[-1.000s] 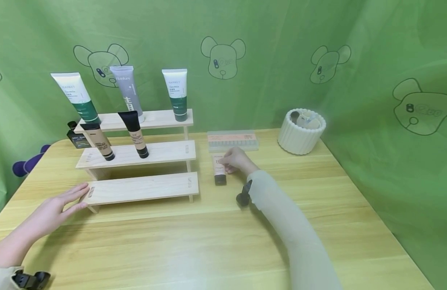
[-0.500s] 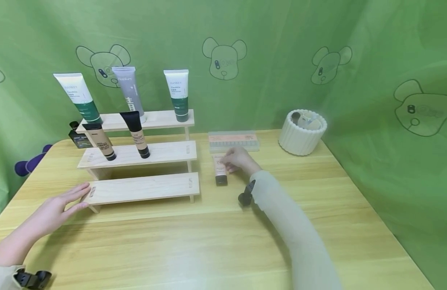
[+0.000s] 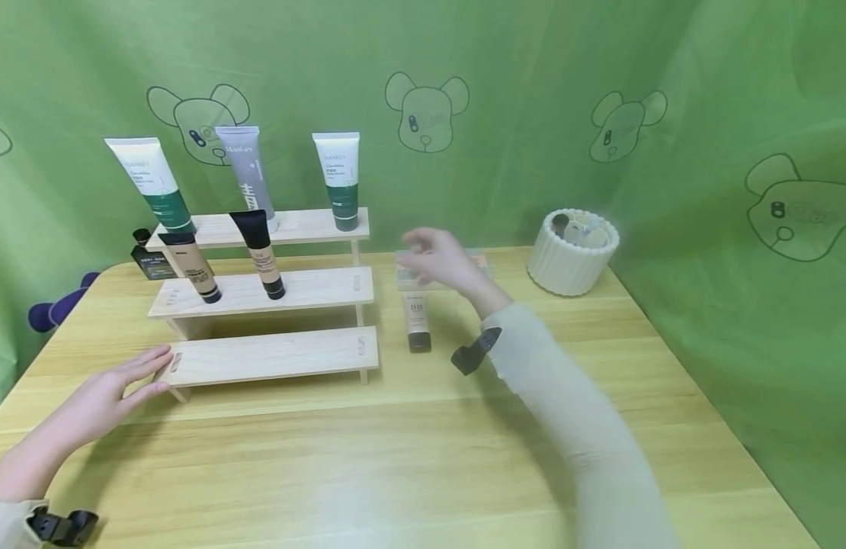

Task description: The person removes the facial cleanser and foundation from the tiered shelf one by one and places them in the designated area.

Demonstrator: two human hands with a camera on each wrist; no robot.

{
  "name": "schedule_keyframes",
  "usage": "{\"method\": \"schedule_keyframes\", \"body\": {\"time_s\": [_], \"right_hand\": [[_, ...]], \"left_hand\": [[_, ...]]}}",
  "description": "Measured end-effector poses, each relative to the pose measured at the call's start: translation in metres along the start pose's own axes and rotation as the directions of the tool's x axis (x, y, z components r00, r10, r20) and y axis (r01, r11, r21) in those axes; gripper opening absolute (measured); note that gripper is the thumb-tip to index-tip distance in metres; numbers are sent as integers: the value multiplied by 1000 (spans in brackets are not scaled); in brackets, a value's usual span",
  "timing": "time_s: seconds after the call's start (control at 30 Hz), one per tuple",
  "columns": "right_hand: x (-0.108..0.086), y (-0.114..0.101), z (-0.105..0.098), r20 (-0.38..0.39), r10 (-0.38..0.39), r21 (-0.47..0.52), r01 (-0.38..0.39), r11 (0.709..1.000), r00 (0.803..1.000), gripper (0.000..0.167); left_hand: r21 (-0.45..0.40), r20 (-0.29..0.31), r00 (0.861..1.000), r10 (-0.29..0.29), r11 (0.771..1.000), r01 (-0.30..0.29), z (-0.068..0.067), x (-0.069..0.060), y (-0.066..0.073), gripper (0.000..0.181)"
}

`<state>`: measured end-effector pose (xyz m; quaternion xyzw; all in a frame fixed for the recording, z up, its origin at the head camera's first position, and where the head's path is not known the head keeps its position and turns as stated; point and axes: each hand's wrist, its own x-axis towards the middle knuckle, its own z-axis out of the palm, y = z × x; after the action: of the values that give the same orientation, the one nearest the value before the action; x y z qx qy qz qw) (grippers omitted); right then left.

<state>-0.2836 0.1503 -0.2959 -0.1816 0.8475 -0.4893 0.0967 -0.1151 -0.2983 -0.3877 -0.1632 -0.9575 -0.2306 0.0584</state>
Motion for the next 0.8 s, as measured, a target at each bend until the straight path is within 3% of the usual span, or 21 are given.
{"method": "schedule_keyframes", "body": {"time_s": [0.27,0.5,0.8], "right_hand": [[6,-50,32,74,-139,37,137,990,988,44],[25,-63,72,117,-226,59,221,974,967,43],[38,-71,117,76,-238,80,232,969,968,44]], "left_hand": [[6,5,1000,-7,1000,7,-1,0,0,51],[-2,10,1000,-2,1000,2,0,1,0,52],[2,5,1000,-2,1000,2,0,1,0,51]]}}
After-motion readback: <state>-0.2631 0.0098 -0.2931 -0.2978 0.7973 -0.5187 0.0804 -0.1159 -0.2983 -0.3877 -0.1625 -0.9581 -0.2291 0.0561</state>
